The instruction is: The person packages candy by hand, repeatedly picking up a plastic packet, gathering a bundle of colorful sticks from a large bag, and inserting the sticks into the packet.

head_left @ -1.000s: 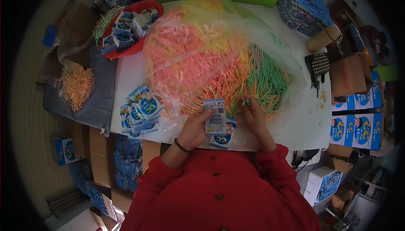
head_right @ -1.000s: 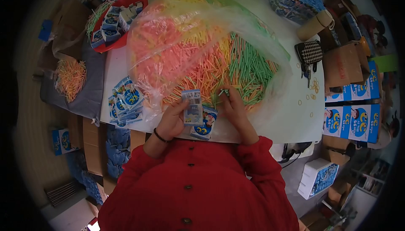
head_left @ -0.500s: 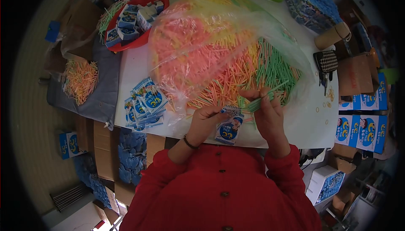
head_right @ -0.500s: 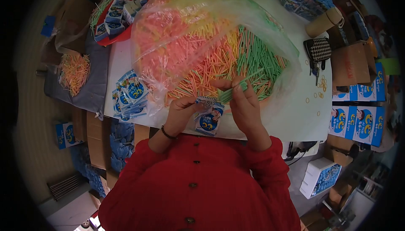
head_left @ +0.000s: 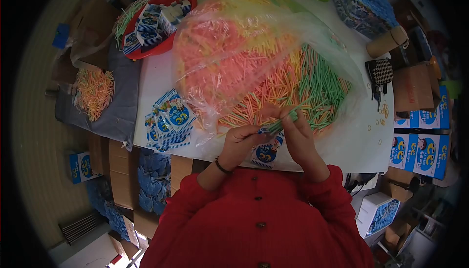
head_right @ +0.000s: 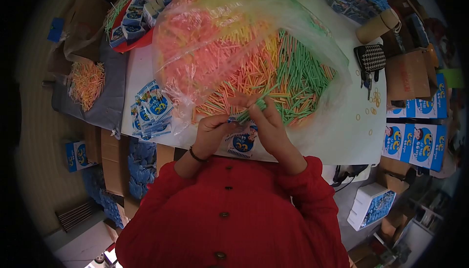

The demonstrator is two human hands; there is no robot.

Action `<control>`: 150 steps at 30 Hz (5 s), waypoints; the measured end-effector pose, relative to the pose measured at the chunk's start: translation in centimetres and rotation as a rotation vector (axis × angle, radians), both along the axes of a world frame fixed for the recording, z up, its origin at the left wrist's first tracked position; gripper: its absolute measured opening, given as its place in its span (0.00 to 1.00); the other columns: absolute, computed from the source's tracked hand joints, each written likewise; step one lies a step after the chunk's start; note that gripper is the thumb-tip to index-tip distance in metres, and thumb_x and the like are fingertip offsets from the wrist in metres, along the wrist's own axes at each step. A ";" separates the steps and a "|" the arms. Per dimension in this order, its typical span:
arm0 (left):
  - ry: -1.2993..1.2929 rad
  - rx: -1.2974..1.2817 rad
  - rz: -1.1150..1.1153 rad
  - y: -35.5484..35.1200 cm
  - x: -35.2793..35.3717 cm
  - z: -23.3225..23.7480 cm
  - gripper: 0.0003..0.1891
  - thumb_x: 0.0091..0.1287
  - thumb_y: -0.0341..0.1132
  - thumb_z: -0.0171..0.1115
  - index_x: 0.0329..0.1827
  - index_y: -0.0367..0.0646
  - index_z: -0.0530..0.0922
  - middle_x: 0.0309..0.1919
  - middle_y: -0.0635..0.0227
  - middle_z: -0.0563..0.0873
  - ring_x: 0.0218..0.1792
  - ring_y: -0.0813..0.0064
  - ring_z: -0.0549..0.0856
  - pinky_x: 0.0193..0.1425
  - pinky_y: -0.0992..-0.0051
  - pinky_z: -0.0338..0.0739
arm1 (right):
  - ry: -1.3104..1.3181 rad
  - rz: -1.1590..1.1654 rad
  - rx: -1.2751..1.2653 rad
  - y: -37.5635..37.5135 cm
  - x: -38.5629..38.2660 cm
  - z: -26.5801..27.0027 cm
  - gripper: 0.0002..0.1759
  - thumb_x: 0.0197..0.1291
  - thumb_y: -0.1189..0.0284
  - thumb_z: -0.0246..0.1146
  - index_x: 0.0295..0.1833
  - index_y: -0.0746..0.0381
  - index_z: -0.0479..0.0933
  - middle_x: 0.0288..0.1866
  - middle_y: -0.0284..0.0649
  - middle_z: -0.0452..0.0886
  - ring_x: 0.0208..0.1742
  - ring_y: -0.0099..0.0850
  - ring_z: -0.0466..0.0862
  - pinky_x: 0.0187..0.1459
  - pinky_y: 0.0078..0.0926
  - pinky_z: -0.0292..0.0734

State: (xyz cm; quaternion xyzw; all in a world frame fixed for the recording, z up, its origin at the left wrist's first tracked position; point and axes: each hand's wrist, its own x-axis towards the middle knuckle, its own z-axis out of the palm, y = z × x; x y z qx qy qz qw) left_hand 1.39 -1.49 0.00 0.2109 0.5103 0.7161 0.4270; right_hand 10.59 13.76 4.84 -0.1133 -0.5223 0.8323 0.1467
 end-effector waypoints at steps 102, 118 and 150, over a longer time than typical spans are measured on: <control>-0.518 0.155 -0.334 2.8 1.8 -0.6 0.12 0.75 0.31 0.48 0.56 0.36 0.74 0.45 0.61 0.85 0.47 0.71 0.85 0.55 0.71 0.79 | -0.281 -0.196 -0.706 3.1 1.4 -1.1 0.15 0.67 0.78 0.55 0.58 0.64 0.68 0.43 0.37 0.75 0.43 0.30 0.77 0.53 0.31 0.76; -0.362 -0.081 0.019 1.1 0.7 0.2 0.10 0.74 0.30 0.54 0.51 0.36 0.79 0.41 0.68 0.87 0.40 0.81 0.86 0.45 0.80 0.81 | -0.124 -0.341 0.308 5.8 2.5 -4.7 0.07 0.73 0.74 0.49 0.52 0.59 0.71 0.60 0.43 0.78 0.62 0.33 0.77 0.60 0.27 0.71; 0.083 0.095 -0.021 1.5 0.6 -0.9 0.14 0.73 0.25 0.51 0.60 0.34 0.75 0.50 0.69 0.83 0.50 0.82 0.81 0.55 0.79 0.76 | -0.016 0.083 0.951 1.9 0.0 1.6 0.15 0.69 0.68 0.54 0.56 0.58 0.78 0.63 0.41 0.76 0.70 0.41 0.69 0.72 0.45 0.49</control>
